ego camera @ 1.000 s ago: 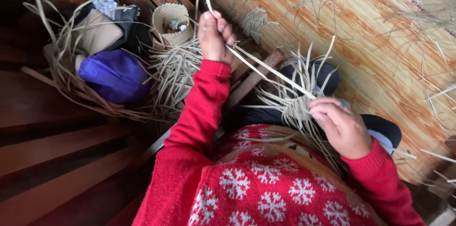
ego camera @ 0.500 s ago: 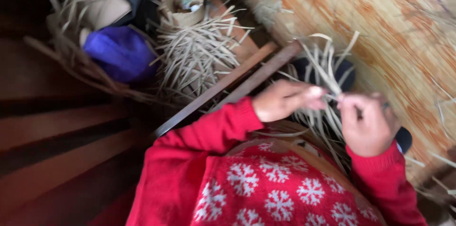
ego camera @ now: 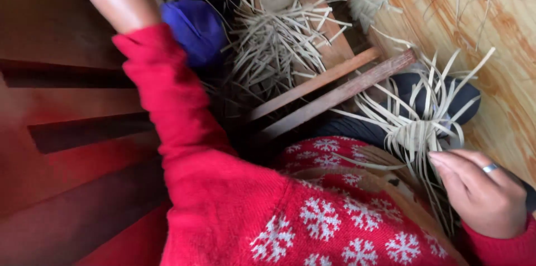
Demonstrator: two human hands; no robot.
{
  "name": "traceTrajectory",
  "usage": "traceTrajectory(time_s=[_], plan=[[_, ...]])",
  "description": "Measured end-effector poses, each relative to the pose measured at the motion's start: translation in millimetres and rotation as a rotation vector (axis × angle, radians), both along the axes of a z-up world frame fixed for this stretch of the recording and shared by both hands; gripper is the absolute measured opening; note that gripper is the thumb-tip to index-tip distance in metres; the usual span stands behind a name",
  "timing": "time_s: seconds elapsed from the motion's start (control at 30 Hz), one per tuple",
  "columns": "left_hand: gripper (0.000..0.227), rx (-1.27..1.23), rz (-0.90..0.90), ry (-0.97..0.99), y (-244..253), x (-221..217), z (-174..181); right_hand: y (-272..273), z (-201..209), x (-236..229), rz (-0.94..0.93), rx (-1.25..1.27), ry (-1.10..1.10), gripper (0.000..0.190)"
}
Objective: Weaving dried plant fibers into a structured object like a basket or hat
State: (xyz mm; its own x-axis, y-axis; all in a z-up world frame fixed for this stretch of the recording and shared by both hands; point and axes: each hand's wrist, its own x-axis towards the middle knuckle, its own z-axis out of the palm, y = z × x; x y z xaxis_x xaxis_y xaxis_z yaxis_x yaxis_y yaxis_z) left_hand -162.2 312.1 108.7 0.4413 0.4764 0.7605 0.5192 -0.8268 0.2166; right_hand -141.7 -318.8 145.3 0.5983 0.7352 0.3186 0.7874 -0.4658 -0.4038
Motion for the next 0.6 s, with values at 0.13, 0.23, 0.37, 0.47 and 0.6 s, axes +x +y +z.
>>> traceTrajectory(time_s=[0.13, 0.23, 0.37, 0.47, 0.6], plan=[[0.045, 0.043, 0.074, 0.177, 22.9, -37.3, -19.5, 3.3, 11.4, -0.9, 0.011, -0.041, 0.015, 0.01], [0.034, -0.134, 0.011, 0.28, -10.5, -1.4, -49.2, -13.6, 3.0, 0.0, -0.042, -0.074, 0.145, 0.012], [0.026, -0.49, -0.603, 0.425, -36.7, 56.5, -113.5, -90.9, -48.3, 8.8, -0.312, -0.23, 0.425, 0.02], [0.008, -0.642, -0.481, 0.732, -77.6, 75.4, -178.3, -117.7, -65.8, -6.5, -0.589, -0.121, 0.634, 0.016], [0.02, -0.715, -0.218, 1.154, -80.3, 68.0, -243.4, -111.9, -57.7, -8.8, -0.611, -0.133, 0.662, 0.016]])
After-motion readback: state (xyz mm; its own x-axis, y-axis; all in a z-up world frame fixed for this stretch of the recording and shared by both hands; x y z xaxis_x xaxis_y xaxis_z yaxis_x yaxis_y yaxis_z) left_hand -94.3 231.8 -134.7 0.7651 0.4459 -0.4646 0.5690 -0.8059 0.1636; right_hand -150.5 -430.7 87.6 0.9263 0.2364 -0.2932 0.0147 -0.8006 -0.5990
